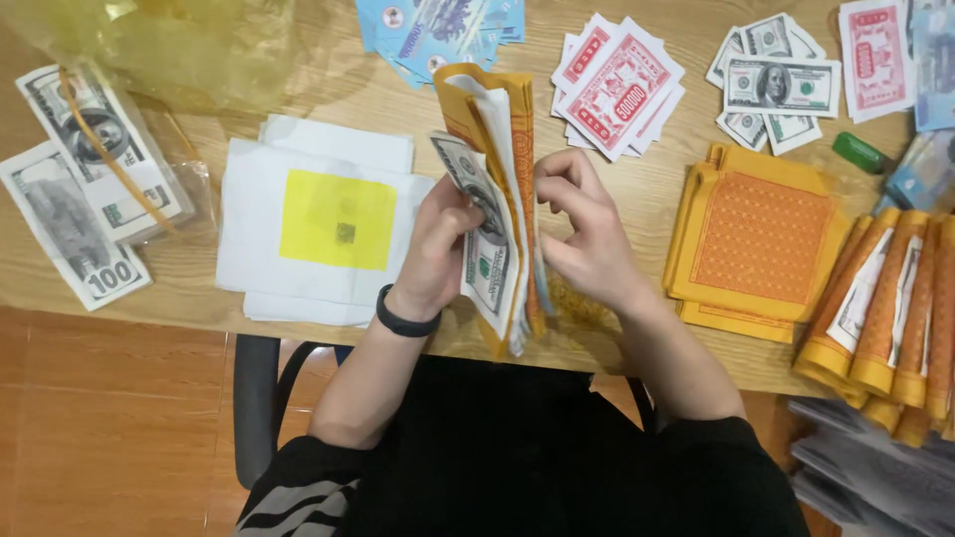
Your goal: Folding and bundling joss paper and fake currency with rubber bands
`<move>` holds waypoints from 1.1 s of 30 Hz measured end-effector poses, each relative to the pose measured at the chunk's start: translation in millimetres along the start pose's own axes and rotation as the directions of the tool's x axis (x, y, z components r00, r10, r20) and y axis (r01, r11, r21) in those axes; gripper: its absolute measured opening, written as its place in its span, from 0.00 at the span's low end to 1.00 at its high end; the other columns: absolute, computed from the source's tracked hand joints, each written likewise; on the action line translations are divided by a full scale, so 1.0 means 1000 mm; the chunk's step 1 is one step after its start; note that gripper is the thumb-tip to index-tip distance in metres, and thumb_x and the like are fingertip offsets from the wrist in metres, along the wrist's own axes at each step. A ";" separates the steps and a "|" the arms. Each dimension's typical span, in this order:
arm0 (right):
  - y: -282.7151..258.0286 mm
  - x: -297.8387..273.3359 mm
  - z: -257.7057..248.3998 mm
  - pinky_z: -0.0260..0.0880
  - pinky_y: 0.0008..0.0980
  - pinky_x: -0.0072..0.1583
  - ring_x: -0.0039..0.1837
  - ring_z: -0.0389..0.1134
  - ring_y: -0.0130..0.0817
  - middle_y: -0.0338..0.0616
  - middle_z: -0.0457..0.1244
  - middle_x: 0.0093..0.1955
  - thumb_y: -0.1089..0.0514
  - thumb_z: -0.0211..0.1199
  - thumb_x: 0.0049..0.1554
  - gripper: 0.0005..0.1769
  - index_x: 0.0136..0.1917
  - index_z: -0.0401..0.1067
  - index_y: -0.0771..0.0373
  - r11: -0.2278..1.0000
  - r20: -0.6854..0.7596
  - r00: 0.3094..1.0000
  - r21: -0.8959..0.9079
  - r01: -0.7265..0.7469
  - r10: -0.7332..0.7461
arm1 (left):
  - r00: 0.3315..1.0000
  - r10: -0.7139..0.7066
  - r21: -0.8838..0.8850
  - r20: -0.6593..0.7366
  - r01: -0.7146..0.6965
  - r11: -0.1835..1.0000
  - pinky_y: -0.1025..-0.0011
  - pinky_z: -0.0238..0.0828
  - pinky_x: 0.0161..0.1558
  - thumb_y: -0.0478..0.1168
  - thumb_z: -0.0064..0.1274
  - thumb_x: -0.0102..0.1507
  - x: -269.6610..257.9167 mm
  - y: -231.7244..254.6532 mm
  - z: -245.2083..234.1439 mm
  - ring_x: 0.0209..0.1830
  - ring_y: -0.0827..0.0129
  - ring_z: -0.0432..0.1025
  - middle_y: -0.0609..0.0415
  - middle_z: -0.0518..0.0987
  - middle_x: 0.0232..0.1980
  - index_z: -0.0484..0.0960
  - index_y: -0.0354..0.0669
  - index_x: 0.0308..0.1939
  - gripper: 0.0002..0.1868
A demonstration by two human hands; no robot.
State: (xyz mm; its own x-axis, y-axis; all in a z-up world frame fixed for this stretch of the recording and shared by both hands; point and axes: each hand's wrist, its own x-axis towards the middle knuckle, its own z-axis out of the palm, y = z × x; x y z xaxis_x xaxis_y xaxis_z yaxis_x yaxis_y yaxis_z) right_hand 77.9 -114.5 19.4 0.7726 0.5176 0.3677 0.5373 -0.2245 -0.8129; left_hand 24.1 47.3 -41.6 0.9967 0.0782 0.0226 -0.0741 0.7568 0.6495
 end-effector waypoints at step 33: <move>0.037 0.112 -0.125 0.56 0.43 0.43 0.38 0.60 0.49 0.49 0.58 0.32 0.39 0.65 0.63 0.29 0.35 0.68 0.67 0.598 0.607 0.777 -0.689 0.409 0.169 | 0.947 -0.133 -0.159 -0.294 0.089 0.983 0.71 0.69 0.52 0.28 0.44 0.56 -0.001 0.007 0.007 0.48 0.65 0.73 0.48 0.79 0.48 0.73 0.36 0.51 0.19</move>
State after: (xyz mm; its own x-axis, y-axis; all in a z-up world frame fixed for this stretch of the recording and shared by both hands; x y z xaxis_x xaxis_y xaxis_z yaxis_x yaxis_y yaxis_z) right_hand 226.4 -168.2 86.9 0.4854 0.8652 -0.1257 0.8703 -0.4918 -0.0246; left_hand 23.2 48.1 -32.0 0.9434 0.1641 -0.2881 0.0103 0.8540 0.5201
